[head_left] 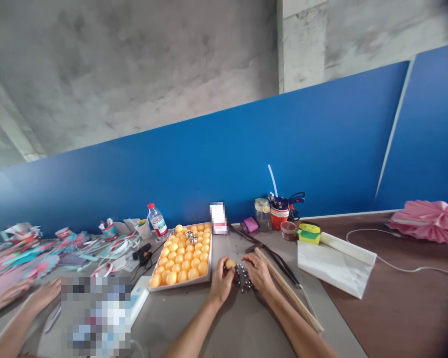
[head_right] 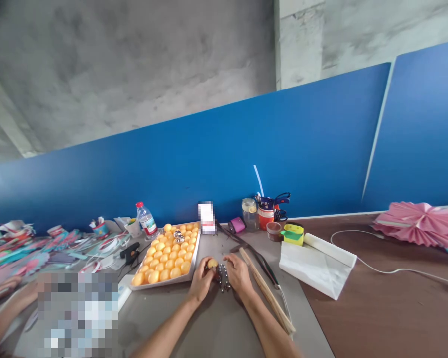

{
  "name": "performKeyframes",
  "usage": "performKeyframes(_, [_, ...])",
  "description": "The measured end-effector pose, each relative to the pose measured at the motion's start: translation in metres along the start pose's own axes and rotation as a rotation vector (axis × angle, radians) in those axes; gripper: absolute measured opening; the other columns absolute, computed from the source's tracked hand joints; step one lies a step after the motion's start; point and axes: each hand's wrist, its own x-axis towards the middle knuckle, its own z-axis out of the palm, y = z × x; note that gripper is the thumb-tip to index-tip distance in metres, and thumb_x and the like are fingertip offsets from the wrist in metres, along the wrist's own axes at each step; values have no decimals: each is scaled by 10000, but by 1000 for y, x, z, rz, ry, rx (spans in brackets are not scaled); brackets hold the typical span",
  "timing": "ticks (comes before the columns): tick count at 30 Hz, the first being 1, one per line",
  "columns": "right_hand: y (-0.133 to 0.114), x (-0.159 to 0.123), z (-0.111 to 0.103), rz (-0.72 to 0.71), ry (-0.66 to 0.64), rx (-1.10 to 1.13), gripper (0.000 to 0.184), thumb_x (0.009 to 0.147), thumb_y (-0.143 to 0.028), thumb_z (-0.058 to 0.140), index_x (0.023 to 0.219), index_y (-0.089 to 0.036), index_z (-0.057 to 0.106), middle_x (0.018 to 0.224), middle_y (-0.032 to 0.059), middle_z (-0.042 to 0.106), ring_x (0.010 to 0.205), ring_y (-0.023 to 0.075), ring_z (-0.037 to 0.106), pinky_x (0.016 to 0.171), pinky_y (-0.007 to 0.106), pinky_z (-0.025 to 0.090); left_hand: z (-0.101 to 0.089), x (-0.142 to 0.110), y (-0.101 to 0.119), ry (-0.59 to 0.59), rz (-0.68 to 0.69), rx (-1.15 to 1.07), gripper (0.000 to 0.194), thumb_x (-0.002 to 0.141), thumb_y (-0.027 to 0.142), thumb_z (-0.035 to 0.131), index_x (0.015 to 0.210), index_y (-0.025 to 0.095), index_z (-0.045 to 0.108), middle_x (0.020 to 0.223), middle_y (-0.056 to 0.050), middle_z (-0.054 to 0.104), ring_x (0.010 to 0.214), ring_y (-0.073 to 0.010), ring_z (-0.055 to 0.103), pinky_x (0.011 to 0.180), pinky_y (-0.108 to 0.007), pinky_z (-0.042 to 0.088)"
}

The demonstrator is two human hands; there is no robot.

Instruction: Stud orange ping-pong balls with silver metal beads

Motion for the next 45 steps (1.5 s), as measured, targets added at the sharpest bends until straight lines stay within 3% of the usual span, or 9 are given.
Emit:
performKeyframes(5, [3,1,2,-10,-29,-9,256,673,-233,423,697,-177,672,768,79,680,758,215,628,722,301,474,1,-3,0,21,20,29,271,782,299,505,1016,163,529,882,-37,613,801,-174,575,764,-296,464])
performKeyframes(9, [5,2,3,-33,41,-45,308,713,-245,404,779,-168,695,840,99,693,821,219,633,773,314,474,2,-4,2,46,7,29,291,771,298,520,1031,166,524,883,-35,620,807,-177,576,766,-302,467])
performKeyframes(16, [-1,1,5,69,8,35,305,742,-297,439,873,-163,679,724,62,672,543,170,569,569,291,467,2,-5,5,12,-44,-98,311,742,276,554,1029,162,518,878,-38,604,762,-166,562,731,-301,467])
performKeyframes(21, [-16,-7,11,74,-72,101,183,718,-318,522,707,-182,644,652,33,637,576,164,545,537,260,433,-1,-4,3,-30,-88,-259,326,729,324,595,994,153,515,852,-28,569,735,-148,543,681,-267,457])
performKeyframes(29, [-22,-8,7,124,-90,180,244,743,-330,506,825,-158,658,623,26,611,577,164,551,587,279,450,-7,-1,2,-74,-89,-325,278,735,293,603,968,156,539,875,-23,574,800,-147,538,735,-253,444])
performKeyframes(39, [-19,-9,10,138,-87,161,136,694,-310,558,703,-174,555,622,-12,546,574,128,490,547,235,407,-8,-1,5,-116,-133,-432,302,723,326,629,955,154,539,854,-18,554,751,-135,528,673,-246,463])
performKeyframes(45, [-16,-4,5,199,-90,251,196,686,-343,587,757,-161,572,544,-32,504,501,115,441,492,234,364,-9,0,3,-120,-129,-422,334,729,334,628,992,150,533,859,-19,561,715,-122,527,669,-249,460])
